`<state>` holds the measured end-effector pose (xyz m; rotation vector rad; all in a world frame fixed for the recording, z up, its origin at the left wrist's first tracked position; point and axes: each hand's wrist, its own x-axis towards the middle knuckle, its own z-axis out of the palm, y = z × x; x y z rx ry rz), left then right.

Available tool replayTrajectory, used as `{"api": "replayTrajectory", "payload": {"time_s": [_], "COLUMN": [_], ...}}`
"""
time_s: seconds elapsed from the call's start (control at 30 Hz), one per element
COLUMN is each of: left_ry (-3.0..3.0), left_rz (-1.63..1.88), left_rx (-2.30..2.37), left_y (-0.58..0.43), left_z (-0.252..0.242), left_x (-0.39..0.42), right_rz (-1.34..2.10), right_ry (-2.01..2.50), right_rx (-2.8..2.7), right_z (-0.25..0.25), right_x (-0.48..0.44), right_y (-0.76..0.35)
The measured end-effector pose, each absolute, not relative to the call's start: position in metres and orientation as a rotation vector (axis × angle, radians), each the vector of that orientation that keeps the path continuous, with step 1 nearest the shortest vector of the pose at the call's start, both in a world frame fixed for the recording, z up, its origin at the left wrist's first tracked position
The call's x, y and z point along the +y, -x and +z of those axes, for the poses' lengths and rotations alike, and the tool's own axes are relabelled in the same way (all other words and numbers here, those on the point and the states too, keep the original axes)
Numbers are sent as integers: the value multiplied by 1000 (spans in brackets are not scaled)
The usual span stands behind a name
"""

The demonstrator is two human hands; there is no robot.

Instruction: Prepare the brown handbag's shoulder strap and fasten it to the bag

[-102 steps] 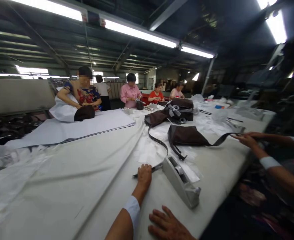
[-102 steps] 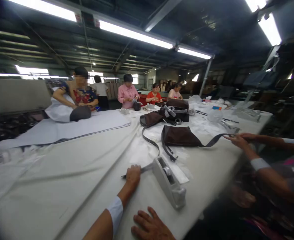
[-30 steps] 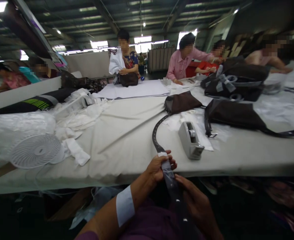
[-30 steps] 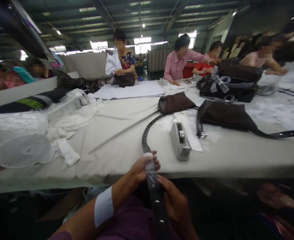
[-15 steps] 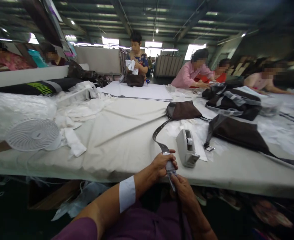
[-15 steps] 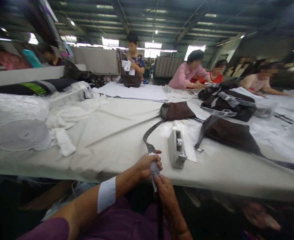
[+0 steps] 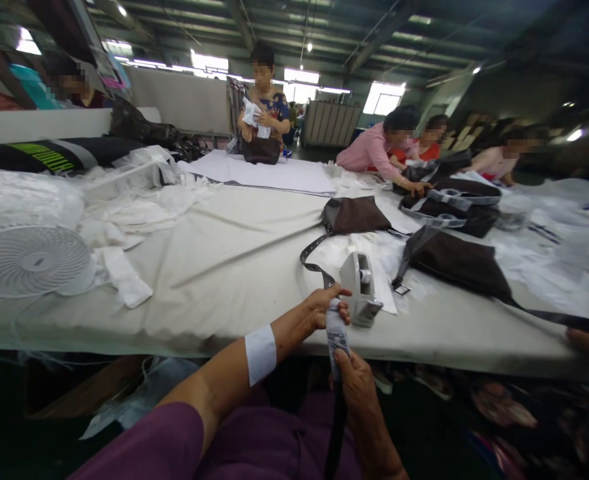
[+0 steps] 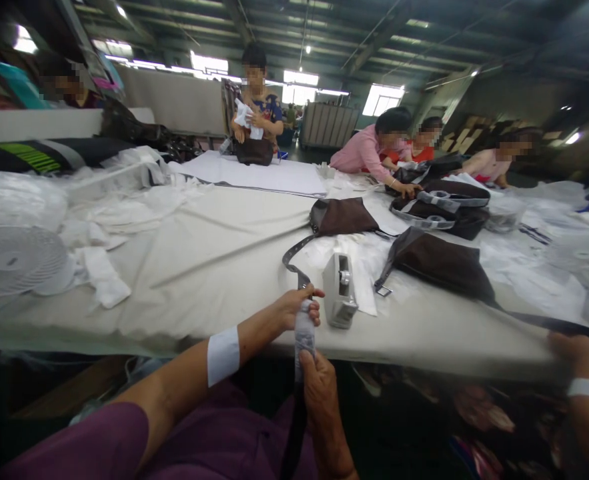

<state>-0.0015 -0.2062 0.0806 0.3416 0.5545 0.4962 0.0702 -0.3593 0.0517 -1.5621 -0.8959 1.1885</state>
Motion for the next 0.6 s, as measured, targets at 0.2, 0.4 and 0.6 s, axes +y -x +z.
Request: {"api": "replayTrajectory", "payload": {"time_s": [0.2, 0.4, 0.6], "left_ry": [-232, -333, -838], "left_rz": [478, 579, 599], "left_rx": [562, 457, 397], "left_y": [0, 7, 20], "left_z": [80, 86, 97], "left_x": [-181, -167, -188], "right_rz": [1206, 1127, 1260], "right_ry": [1609, 1596, 1454], "right_rx": [-834, -1098, -1012], "right_z": [55, 55, 64], "right_x": [-359, -359, -317], "right_y": [-64, -75, -79]}}
